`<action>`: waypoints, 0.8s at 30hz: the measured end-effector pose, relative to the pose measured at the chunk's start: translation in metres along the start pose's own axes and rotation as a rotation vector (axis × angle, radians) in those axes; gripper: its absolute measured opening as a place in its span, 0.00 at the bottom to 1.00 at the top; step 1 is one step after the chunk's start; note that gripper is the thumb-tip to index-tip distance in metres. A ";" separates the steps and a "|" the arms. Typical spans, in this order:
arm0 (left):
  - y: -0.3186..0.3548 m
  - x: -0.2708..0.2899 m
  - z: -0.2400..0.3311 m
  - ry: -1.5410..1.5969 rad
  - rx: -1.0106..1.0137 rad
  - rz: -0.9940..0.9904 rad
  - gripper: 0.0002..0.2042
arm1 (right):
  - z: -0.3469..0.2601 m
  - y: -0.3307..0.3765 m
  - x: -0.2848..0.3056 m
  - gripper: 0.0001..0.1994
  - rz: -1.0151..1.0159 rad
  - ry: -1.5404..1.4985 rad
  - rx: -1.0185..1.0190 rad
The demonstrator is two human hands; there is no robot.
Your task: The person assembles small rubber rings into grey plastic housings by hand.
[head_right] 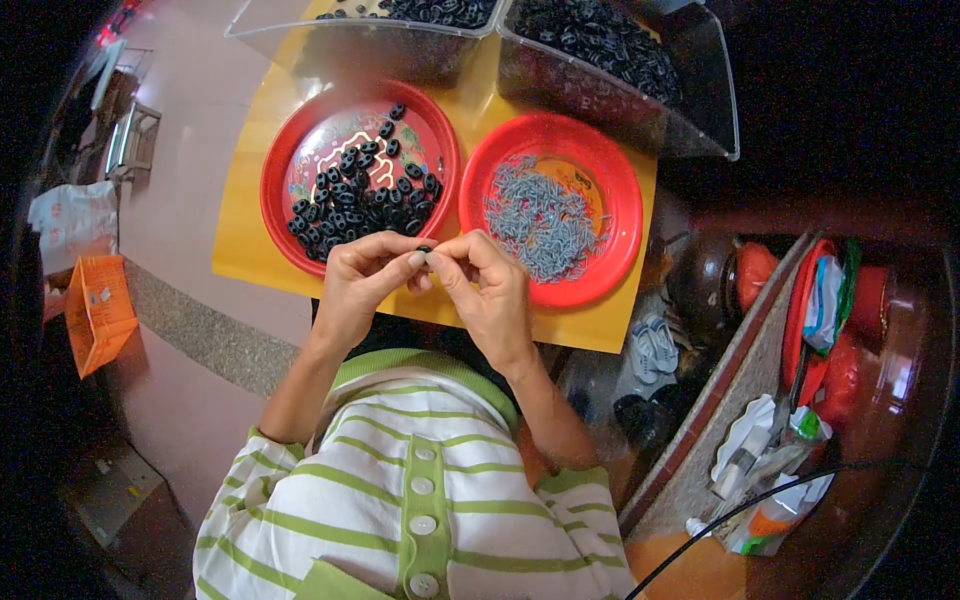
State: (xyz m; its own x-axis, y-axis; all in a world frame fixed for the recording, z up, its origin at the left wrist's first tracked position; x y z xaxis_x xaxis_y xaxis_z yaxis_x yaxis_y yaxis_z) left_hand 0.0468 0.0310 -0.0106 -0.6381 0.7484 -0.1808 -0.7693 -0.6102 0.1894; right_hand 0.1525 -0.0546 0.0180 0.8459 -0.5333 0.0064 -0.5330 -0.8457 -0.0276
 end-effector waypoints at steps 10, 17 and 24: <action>0.003 0.025 -0.010 0.136 0.089 0.138 0.08 | -0.012 -0.025 -0.003 0.06 -0.074 0.067 -0.040; 0.006 0.040 -0.011 0.177 0.086 0.191 0.08 | -0.014 -0.077 -0.029 0.05 -0.118 0.549 0.267; 0.012 0.065 -0.016 0.236 0.069 0.271 0.08 | 0.006 -0.087 -0.059 0.08 -0.240 0.840 0.283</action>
State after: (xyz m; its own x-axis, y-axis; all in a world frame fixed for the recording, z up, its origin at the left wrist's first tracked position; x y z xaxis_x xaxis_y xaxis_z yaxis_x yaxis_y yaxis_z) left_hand -0.0045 0.0677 -0.0359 -0.8141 0.4769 -0.3313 -0.5729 -0.7529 0.3240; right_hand 0.1493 0.0503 0.0140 0.5820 -0.2766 0.7647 -0.2261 -0.9583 -0.1746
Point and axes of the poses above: each hand's wrist, its own y-axis away from the middle knuckle, its own x-axis out of the back of the hand, z = x × y, the point moved 8 cm from there along -y, towards the middle knuckle, and after that the axes turned 11 degrees about -y, right-handed, at the moved point
